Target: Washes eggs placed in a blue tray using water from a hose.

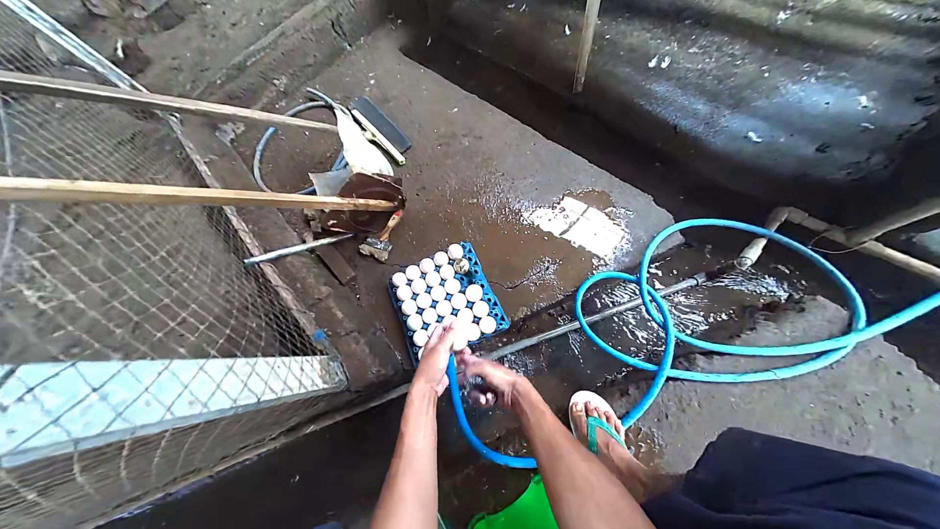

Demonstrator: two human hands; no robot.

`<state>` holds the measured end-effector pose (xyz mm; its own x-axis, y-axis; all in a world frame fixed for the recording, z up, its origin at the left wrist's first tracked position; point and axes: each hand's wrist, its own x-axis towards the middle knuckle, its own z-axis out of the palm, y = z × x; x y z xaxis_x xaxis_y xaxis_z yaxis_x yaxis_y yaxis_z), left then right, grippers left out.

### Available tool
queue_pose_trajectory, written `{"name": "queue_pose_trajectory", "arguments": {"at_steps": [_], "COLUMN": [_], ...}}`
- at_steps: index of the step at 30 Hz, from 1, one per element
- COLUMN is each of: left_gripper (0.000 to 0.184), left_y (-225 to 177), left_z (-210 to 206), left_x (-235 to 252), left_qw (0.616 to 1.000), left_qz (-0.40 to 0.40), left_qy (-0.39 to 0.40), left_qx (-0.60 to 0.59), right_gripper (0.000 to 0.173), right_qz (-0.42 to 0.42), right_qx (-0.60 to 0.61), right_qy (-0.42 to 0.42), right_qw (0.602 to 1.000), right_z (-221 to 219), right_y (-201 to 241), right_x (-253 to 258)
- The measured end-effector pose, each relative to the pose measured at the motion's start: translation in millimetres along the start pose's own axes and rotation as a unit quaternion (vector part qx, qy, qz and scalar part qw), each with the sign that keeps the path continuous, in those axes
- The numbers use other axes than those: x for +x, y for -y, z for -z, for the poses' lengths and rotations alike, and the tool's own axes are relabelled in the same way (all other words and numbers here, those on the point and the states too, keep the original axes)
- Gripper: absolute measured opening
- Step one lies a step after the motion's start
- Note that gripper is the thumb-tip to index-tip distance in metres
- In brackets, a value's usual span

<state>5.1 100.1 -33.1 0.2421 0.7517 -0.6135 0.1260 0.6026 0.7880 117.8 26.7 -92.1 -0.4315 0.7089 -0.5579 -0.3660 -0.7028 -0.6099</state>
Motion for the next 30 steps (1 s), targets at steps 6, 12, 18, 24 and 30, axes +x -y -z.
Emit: {"name": "queue_pose_trajectory", "arguments": {"at_steps": [6,12,18,24,30], "left_gripper": [0.044,0.060,0.063,0.057,0.071], "left_y": [-13,-23,-17,-31,-47], "left_z": [-10,-21,-31,-29,-49], "left_x": [96,182,216,233,261], "left_qw": [0.986,0.875,0.806,0.810,0.770], "left_qz": [-0.026,-0.090,-0.077,-0.073,-0.016], "left_qy": [-0.019,-0.084,-0.081,-0.108,-0.104], "left_qx": [0.161,0.469,0.581,0.572,0.629], "right_gripper": [0.044,0.047,0.045,0.045,0.043], "right_qz": [-0.001,-0.024,-0.033,-0.030,-0.032], "right_qx": [0.058,0.067,0.088,0.113,0.116], "right_qy": [-0.059,-0.080,-0.087,-0.082,-0.083], "right_qw": [0.997,0.994,0.992,0.990,0.989], "right_z": [-10,0,6,15,18], "right_y": [-10,-6,-3,-7,-5], "right_x": [26,27,30,34,34]}}
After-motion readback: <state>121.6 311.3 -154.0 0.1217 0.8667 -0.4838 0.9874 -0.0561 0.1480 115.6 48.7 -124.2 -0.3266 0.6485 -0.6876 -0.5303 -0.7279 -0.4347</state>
